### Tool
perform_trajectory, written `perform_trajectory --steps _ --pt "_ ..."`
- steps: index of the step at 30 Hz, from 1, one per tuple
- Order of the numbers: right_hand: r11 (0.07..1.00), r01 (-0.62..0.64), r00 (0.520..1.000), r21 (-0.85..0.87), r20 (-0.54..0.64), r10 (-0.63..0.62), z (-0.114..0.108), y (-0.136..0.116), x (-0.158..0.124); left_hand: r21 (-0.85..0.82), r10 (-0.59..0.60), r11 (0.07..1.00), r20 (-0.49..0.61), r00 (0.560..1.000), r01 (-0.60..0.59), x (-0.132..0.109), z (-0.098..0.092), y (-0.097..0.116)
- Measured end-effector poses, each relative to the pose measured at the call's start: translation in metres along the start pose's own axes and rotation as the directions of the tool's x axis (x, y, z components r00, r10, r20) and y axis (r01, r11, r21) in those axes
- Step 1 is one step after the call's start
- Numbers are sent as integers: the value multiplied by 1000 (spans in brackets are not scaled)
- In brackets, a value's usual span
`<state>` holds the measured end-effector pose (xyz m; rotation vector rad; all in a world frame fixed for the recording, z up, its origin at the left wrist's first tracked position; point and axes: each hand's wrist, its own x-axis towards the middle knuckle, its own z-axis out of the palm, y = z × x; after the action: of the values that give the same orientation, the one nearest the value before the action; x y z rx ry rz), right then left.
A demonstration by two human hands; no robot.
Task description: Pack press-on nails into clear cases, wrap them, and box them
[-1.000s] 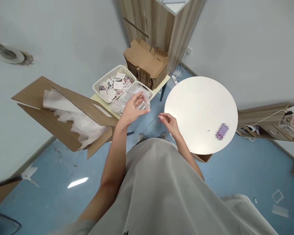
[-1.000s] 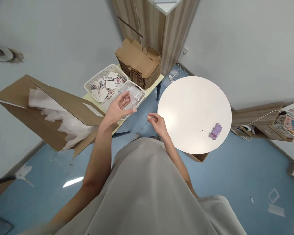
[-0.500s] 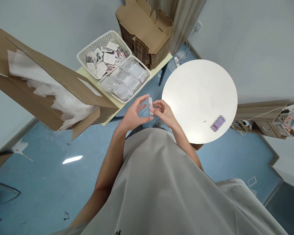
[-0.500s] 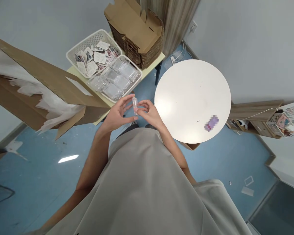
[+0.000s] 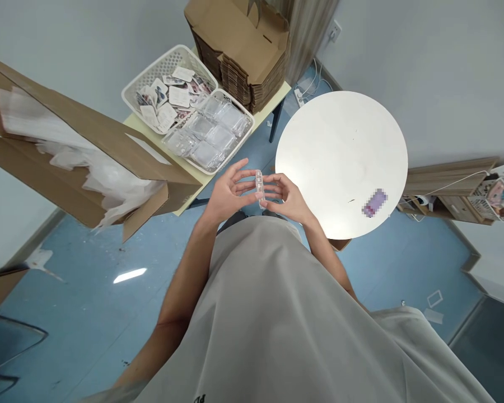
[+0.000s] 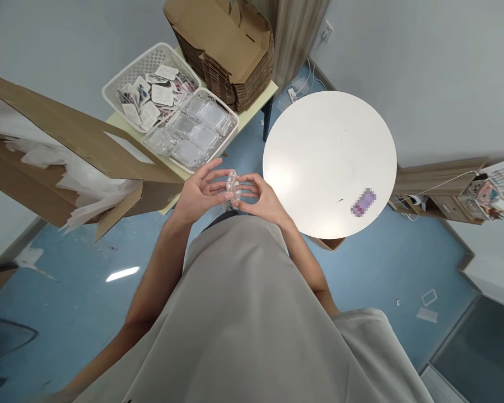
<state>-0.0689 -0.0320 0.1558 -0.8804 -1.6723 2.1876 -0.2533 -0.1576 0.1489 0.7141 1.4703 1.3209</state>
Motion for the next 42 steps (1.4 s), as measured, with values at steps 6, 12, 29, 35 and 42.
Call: perform_trajectory --steps 6,12,29,35,42 --pt "1000 28 999 4 -19 -28 9 -12 -9 -3 50 999 4 999 -50 -8 0 10" --pt "1000 18 999 -26 -28 -18 18 -23 -16 -20 63 998 41 997 -62 -14 -7 15" --pt "994 -105 990 41 -92 108 26 7 -2 -120 -80 989 62 995 87 -4 -18 -24" --pt "976 -188 980 106 -37 193 19 22 4 -153 -167 974 25 986 169 -2 -17 -49" --pt "972 -213 977 96 11 213 25 15 4 -202 -195 961 -1 981 191 -10 -21 -46"
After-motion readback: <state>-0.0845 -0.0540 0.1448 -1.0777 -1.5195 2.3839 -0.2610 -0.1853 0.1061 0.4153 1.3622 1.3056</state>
